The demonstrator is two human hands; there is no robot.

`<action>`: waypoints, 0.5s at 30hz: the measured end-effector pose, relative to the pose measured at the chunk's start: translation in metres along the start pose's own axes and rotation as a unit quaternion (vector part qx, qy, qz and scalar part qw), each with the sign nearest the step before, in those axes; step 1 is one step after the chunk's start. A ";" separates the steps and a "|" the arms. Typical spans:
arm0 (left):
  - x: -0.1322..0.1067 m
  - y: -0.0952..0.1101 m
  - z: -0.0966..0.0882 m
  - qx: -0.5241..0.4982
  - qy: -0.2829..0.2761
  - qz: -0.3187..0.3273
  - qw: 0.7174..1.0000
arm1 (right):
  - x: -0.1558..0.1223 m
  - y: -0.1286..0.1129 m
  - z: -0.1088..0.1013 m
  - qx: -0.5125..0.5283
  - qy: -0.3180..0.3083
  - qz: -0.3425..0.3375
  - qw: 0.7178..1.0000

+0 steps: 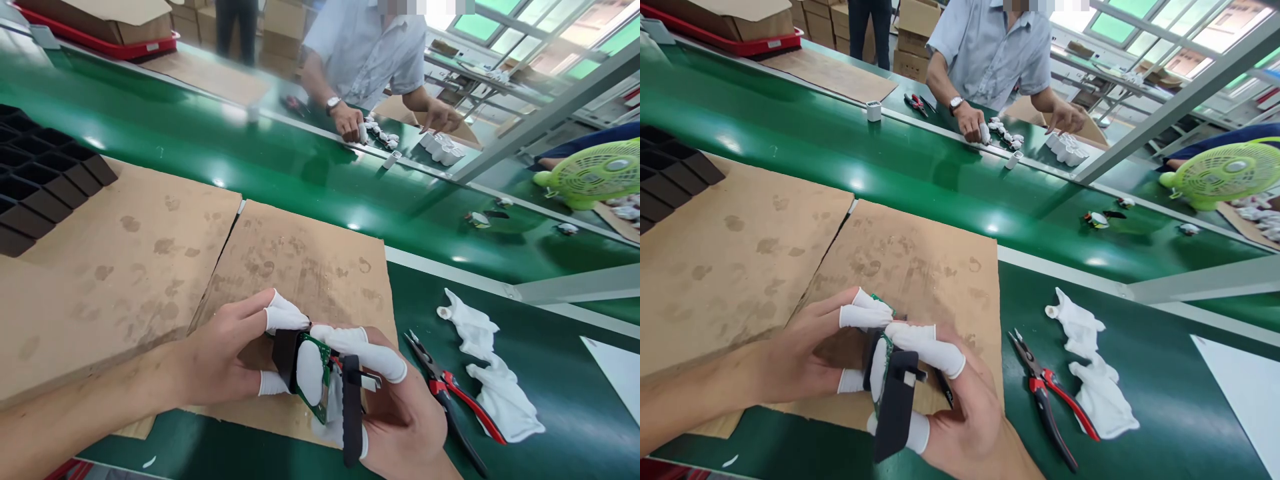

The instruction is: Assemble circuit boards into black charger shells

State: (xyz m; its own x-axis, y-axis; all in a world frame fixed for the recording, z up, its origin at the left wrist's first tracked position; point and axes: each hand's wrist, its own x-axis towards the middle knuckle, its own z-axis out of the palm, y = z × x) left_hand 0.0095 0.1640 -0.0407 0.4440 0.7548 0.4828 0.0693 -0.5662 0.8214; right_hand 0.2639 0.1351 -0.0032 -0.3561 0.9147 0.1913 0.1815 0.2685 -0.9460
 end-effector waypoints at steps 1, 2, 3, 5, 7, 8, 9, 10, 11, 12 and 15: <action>0.000 0.000 0.000 0.000 -0.001 0.000 1.000 | 0.000 -0.001 0.000 0.002 0.003 -0.009 1.000; 0.000 0.000 0.000 -0.001 -0.002 0.000 1.000 | -0.001 -0.001 0.000 0.005 0.005 -0.016 1.000; 0.000 -0.001 0.000 -0.002 -0.004 0.000 1.000 | -0.001 -0.001 0.001 0.008 0.006 -0.022 1.000; 0.000 -0.001 0.001 -0.005 -0.001 0.003 1.000 | -0.001 -0.001 0.002 0.003 0.006 -0.041 0.999; 0.000 -0.001 0.003 -0.014 0.005 0.005 1.000 | -0.001 0.000 0.004 -0.003 0.009 -0.056 0.998; 0.000 0.000 0.003 -0.018 0.008 0.007 1.000 | -0.001 0.001 0.005 -0.005 0.009 -0.060 0.998; 0.001 0.000 0.003 -0.021 0.009 0.007 1.000 | -0.001 0.001 0.005 -0.006 0.009 -0.063 0.998; 0.001 0.000 0.003 -0.021 0.009 0.007 1.000 | -0.001 0.001 0.006 -0.007 0.009 -0.066 0.998; 0.001 0.000 0.003 -0.020 0.006 0.007 1.000 | 0.000 0.001 0.006 -0.005 0.008 -0.070 0.998; 0.001 0.000 0.003 -0.017 0.004 0.005 1.000 | 0.000 0.001 0.006 -0.002 0.005 -0.075 0.997; 0.001 0.000 0.002 -0.015 -0.002 0.000 1.000 | 0.002 0.000 0.005 0.007 0.001 -0.078 0.997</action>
State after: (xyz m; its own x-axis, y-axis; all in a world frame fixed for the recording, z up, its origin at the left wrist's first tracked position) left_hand 0.0119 0.1640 -0.0410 0.4467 0.7538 0.4819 0.0418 -0.5556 0.8304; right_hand 0.2587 0.1355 -0.0042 -0.3777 0.8628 0.3360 0.1108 0.4024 -0.9088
